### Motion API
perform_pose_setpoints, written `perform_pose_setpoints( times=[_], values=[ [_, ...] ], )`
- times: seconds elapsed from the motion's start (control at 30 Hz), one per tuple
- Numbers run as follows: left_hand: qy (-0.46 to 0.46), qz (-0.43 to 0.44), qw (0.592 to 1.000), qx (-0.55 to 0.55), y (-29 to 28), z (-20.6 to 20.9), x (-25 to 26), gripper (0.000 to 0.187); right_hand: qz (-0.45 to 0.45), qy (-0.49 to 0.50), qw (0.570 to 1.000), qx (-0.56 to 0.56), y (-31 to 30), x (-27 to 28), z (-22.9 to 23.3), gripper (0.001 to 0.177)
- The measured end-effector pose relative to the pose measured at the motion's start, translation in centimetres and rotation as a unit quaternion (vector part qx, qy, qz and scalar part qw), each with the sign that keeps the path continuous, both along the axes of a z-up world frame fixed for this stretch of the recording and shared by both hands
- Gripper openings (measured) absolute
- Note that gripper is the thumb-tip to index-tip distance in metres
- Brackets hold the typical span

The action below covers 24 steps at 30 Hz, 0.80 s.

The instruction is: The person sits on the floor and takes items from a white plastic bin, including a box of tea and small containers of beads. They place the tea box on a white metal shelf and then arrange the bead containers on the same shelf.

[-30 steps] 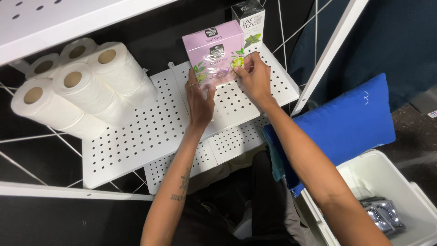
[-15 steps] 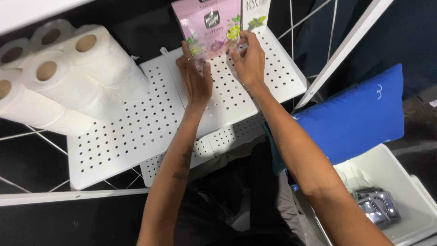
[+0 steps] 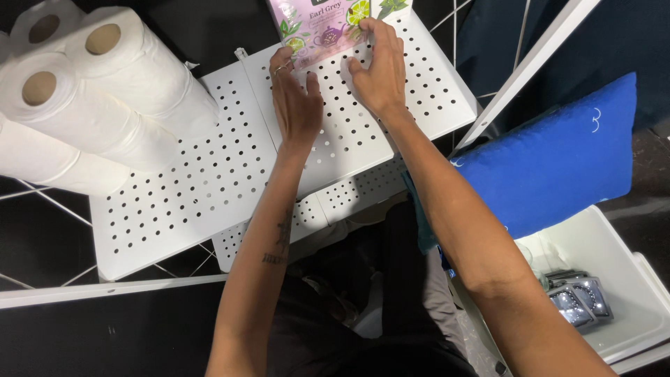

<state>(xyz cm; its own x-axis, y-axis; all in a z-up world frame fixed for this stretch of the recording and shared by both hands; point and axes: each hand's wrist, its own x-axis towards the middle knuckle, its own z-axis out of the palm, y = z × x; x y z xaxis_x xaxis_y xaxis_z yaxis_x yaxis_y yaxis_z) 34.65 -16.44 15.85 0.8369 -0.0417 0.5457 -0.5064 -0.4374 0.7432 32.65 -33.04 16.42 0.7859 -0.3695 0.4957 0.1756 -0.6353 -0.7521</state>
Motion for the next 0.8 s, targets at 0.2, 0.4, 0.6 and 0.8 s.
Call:
perform_pose_setpoints(
  times=[0.2,0.4,0.6,0.8],
  values=[
    [0.002,0.014,0.999,0.035,-0.2,0.4,0.3,0.02,0.015,0.009,1.0,-0.005,0.0,-0.4,0.4,0.063],
    [0.083,0.0,0.996,-0.018,-0.2,0.8,0.1,0.065,0.014,0.043,0.998,-0.032,0.2,-0.7,0.8,0.057],
    [0.083,-0.006,0.996,-0.013,-0.1,0.9,0.4,0.056,0.015,0.052,0.996,-0.076,0.3,-0.3,1.1,0.055],
    [0.086,0.014,0.996,-0.007,-0.1,0.8,0.6,0.068,0.026,0.065,0.988,-0.136,0.4,-0.2,0.8,0.055]
  ],
)
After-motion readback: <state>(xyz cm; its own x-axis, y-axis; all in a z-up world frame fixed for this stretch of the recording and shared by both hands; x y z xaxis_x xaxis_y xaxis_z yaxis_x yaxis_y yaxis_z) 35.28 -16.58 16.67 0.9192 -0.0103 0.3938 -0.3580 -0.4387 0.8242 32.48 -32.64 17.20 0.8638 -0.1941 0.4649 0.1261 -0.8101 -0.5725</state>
